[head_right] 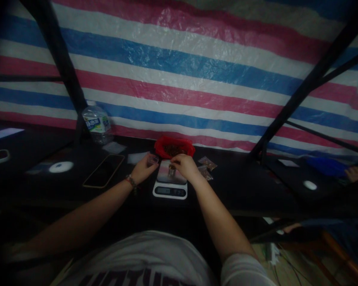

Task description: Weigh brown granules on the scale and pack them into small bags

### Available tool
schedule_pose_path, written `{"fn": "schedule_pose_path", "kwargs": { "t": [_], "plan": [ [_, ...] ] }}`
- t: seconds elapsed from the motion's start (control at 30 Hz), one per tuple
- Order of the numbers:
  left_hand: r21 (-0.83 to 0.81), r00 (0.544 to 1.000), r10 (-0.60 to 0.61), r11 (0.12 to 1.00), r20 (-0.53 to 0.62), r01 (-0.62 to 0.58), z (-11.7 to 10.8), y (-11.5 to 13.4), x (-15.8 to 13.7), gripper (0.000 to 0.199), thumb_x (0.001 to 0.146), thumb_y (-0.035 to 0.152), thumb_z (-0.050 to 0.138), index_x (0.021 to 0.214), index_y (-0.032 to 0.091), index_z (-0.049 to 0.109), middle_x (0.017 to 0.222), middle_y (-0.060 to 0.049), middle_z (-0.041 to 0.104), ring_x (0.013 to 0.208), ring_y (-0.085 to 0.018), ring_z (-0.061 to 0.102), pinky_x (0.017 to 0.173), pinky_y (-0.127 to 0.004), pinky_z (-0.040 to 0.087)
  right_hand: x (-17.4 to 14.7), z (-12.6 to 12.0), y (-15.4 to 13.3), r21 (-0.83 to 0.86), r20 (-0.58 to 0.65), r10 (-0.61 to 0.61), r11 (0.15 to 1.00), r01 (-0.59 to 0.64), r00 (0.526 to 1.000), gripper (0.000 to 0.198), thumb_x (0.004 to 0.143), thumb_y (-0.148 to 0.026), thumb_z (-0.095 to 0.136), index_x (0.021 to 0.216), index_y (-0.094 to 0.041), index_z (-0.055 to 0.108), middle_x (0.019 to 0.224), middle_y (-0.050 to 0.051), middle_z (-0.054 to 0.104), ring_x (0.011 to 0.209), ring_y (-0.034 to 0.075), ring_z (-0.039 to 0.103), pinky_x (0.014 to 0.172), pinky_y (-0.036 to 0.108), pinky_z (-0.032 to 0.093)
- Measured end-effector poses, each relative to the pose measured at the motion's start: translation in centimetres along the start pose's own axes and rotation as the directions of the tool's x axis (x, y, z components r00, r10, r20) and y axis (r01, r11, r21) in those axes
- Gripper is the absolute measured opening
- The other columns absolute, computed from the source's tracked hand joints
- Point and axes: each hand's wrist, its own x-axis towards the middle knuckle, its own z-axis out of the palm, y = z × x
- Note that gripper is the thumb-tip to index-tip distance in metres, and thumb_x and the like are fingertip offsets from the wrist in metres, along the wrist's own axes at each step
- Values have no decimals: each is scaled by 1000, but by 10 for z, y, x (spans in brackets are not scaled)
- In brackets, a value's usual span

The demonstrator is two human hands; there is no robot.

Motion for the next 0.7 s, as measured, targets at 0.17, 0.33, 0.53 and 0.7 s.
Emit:
{"fn": "schedule_pose_path", "kwargs": {
  "t": [0.17,0.33,0.53,0.7],
  "plan": [
    [22,1000,-8,1000,-12,8,-2,4,-2,27,76,33,59,99,20,56,90,-3,66,81,-18,64,76,-32,49,-6,5,-3,-22,53,0,1000,1,999,14,80,-13,63,87,-20,73,88,4,72,83,15,65,77,25,48],
    [10,1000,3,1000,-16,-3,-1,1,0,27,76,34,58,99,19,56,91,-3,66,81,-18,63,76,-32,49,-7,3,-7,-50,115,19,999,-13,993,19,80,-13,62,93,-21,72,94,4,72,88,17,65,80,27,48],
    [11,1000,-7,1000,-13,7,-2,1,1,27,76,33,59,99,20,56,90,-2,66,81,-18,64,76,-30,49,-9,3,-6,-22,63,2,1000,-1,998,22,77,-10,61,93,-21,72,95,4,71,89,16,65,82,27,49],
    [-22,998,-7,1000,-59,5,-2,-5,3,25,82,36,50,100,20,56,94,-3,67,88,-19,63,81,-31,48,-9,-2,-1,26,-3,42,999,-42,999,19,80,-13,57,91,-20,71,94,5,71,87,16,65,79,27,49]
  ]
}}
